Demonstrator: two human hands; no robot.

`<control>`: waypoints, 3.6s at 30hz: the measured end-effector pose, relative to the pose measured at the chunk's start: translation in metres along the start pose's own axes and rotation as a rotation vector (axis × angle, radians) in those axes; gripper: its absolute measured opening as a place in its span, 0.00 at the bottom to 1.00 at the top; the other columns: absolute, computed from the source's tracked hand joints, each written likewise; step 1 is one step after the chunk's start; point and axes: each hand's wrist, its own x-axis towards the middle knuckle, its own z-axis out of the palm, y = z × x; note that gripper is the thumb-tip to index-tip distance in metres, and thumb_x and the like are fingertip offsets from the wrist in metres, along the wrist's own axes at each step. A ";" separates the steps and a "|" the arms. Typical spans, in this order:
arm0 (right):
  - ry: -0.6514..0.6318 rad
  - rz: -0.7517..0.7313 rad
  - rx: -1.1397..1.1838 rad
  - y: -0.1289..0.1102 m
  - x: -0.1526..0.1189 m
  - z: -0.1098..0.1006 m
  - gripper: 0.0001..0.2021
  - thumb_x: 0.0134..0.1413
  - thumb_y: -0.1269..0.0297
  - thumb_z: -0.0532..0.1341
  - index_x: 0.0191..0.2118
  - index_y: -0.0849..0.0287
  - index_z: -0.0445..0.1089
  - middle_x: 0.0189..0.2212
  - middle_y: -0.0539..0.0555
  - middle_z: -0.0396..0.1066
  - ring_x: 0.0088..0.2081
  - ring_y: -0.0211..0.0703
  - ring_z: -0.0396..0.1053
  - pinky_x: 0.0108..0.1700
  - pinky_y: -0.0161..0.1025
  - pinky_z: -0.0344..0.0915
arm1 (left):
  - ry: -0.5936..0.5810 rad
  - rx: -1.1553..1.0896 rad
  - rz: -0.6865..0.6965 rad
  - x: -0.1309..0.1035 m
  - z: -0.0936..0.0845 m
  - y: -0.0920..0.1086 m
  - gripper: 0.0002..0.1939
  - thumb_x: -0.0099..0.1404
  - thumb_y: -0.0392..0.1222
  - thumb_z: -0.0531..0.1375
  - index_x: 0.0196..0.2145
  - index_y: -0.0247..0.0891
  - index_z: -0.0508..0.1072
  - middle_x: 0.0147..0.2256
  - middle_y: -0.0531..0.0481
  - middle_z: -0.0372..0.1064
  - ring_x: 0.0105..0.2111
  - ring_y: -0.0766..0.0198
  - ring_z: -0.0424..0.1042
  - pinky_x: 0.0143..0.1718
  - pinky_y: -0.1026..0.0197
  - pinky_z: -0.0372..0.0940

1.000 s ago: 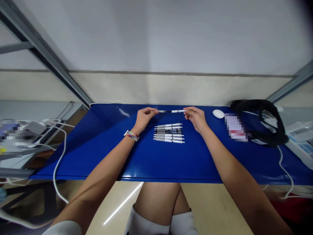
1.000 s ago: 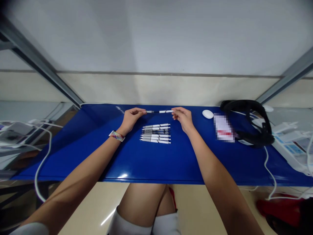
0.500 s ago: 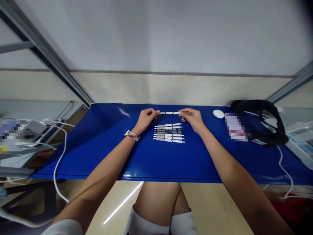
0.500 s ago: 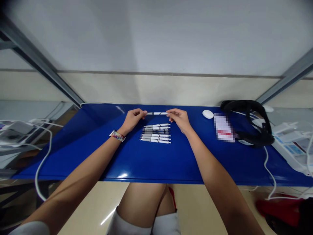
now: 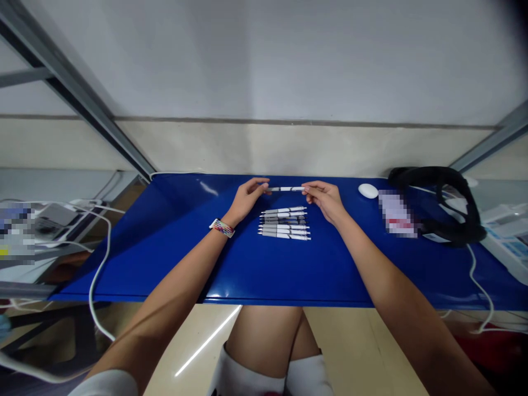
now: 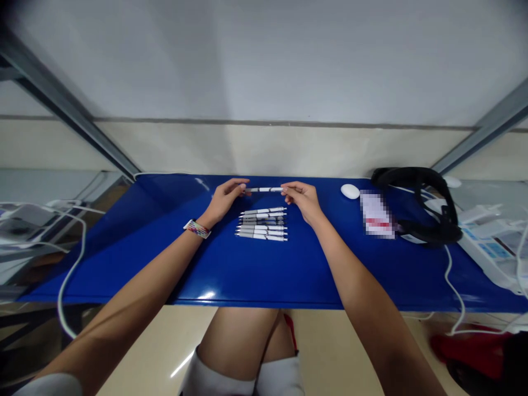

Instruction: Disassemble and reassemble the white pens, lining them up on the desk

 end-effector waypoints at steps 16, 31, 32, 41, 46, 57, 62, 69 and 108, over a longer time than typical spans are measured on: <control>0.000 0.012 -0.017 -0.001 -0.001 0.002 0.17 0.43 0.53 0.79 0.38 0.57 0.84 0.30 0.53 0.79 0.27 0.38 0.69 0.30 0.39 0.66 | -0.018 0.039 0.005 -0.001 0.001 0.000 0.23 0.68 0.49 0.69 0.58 0.40 0.78 0.41 0.43 0.83 0.43 0.55 0.81 0.53 0.51 0.70; 0.006 0.006 -0.004 -0.001 0.000 0.001 0.16 0.43 0.53 0.79 0.37 0.57 0.84 0.29 0.53 0.78 0.28 0.38 0.70 0.31 0.38 0.67 | 0.067 0.180 0.105 -0.004 0.004 0.007 0.15 0.65 0.47 0.72 0.48 0.41 0.84 0.44 0.44 0.83 0.44 0.55 0.80 0.51 0.51 0.70; 0.008 0.005 0.003 -0.001 0.000 0.001 0.16 0.43 0.54 0.79 0.37 0.56 0.84 0.29 0.53 0.78 0.28 0.38 0.70 0.31 0.38 0.67 | 0.066 0.153 0.099 -0.004 0.004 0.008 0.18 0.65 0.48 0.72 0.51 0.41 0.83 0.43 0.44 0.83 0.44 0.55 0.80 0.51 0.52 0.69; 0.006 0.020 0.005 -0.002 -0.001 0.002 0.16 0.43 0.54 0.78 0.37 0.57 0.84 0.29 0.53 0.77 0.28 0.39 0.69 0.32 0.40 0.67 | 0.092 0.175 0.023 -0.005 0.004 0.004 0.14 0.65 0.53 0.71 0.42 0.41 0.87 0.35 0.46 0.82 0.34 0.58 0.75 0.39 0.55 0.67; 0.021 0.027 0.056 -0.003 -0.002 0.004 0.14 0.45 0.57 0.77 0.37 0.57 0.83 0.27 0.52 0.76 0.27 0.38 0.68 0.30 0.38 0.66 | 0.111 0.139 0.030 -0.005 0.006 0.007 0.14 0.64 0.53 0.73 0.42 0.41 0.87 0.36 0.45 0.82 0.34 0.58 0.75 0.40 0.55 0.68; -0.148 0.371 0.717 -0.016 -0.008 0.011 0.13 0.67 0.65 0.61 0.52 0.62 0.78 0.36 0.56 0.79 0.30 0.37 0.71 0.29 0.32 0.72 | 0.174 -0.117 0.039 0.000 0.009 0.005 0.17 0.57 0.49 0.78 0.41 0.39 0.85 0.38 0.47 0.83 0.39 0.60 0.79 0.46 0.58 0.72; -0.088 0.408 0.833 -0.015 -0.008 0.016 0.08 0.71 0.68 0.60 0.48 0.62 0.76 0.29 0.52 0.74 0.26 0.32 0.68 0.27 0.25 0.70 | 0.160 -0.133 0.041 -0.001 0.010 0.006 0.16 0.57 0.48 0.78 0.40 0.40 0.86 0.38 0.48 0.82 0.37 0.62 0.78 0.44 0.59 0.71; -0.096 0.381 0.856 -0.017 -0.008 0.018 0.08 0.72 0.68 0.60 0.50 0.60 0.75 0.30 0.50 0.75 0.27 0.32 0.69 0.27 0.25 0.72 | 0.181 -0.151 0.018 -0.001 0.012 0.006 0.17 0.56 0.49 0.78 0.41 0.40 0.86 0.37 0.48 0.82 0.38 0.61 0.79 0.45 0.57 0.72; -0.030 0.348 0.895 -0.020 -0.013 0.023 0.09 0.68 0.68 0.61 0.50 0.60 0.75 0.31 0.52 0.74 0.29 0.35 0.71 0.29 0.28 0.74 | 0.187 -0.103 0.028 -0.004 0.013 0.009 0.17 0.58 0.51 0.77 0.41 0.41 0.86 0.37 0.48 0.82 0.38 0.60 0.79 0.46 0.56 0.73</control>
